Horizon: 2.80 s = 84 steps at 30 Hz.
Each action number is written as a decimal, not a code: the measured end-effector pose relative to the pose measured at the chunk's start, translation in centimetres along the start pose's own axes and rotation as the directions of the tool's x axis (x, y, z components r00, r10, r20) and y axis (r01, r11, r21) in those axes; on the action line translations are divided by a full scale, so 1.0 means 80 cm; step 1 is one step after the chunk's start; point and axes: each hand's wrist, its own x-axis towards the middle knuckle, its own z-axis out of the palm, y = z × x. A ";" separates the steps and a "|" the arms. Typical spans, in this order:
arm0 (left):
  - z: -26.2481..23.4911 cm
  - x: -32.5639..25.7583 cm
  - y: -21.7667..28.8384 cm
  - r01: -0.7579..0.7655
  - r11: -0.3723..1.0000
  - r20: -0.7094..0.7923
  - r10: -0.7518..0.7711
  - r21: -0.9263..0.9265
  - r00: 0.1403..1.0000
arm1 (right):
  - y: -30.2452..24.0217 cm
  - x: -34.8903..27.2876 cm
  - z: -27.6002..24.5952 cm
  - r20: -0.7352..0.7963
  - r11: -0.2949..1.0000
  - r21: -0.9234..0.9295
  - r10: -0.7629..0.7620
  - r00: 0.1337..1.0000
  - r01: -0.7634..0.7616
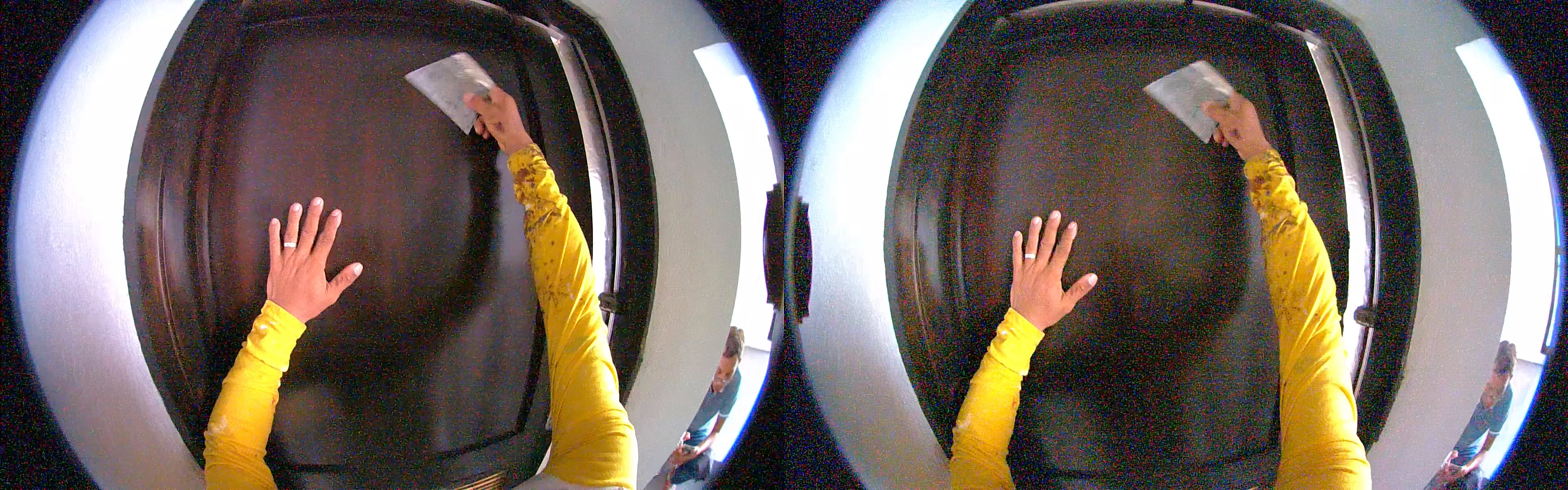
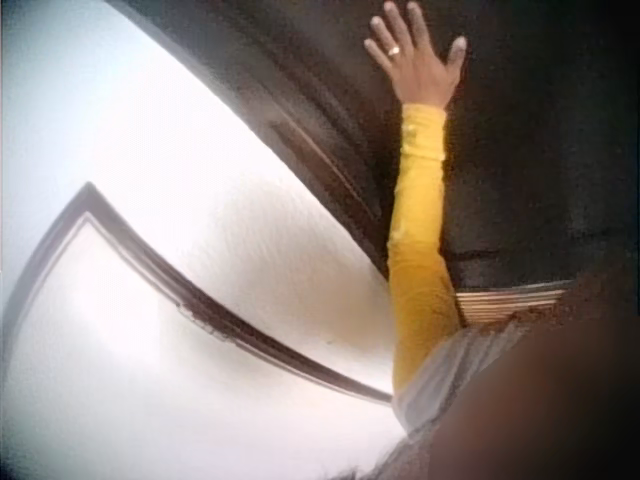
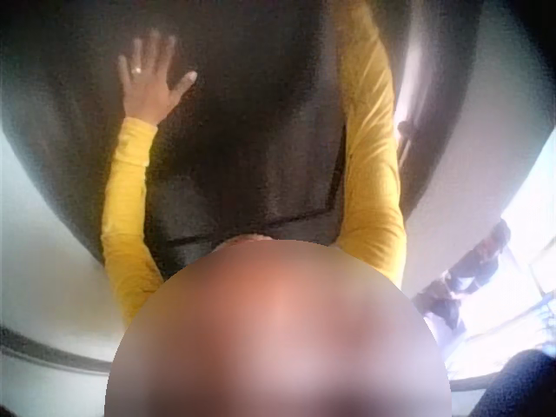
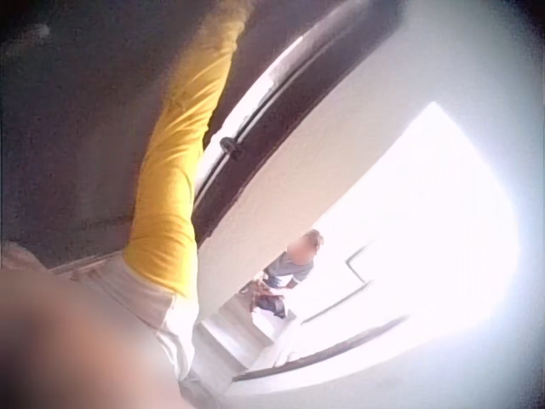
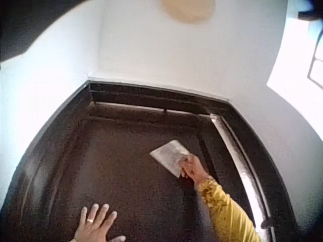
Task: The person uses a metal scraper to remove material from a dark curved surface, likely a door. They hold the scraper in the right hand and use the left hand to stabilize the surface while scraping in short strokes across the panel.
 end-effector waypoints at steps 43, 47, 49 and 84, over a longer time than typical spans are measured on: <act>0.070 -0.219 0.163 0.141 0.976 0.378 -0.070 -0.163 0.923 | -0.013 -0.208 0.012 -0.557 0.975 -0.075 0.134 0.820 -0.210; 0.053 -0.224 0.138 0.148 0.973 0.288 -0.092 -0.180 0.953 | -0.042 -0.292 0.071 -0.529 0.909 -0.076 0.311 0.790 -0.410; 0.050 -0.233 0.134 0.182 0.971 0.312 -0.126 -0.156 0.942 | -0.055 -0.322 0.096 -0.614 0.925 0.140 0.362 0.701 -0.354; 0.009 -0.293 0.109 0.170 0.985 0.349 -0.158 -0.005 0.924 | -0.092 -0.372 0.197 -0.736 0.935 0.032 0.261 0.624 -0.353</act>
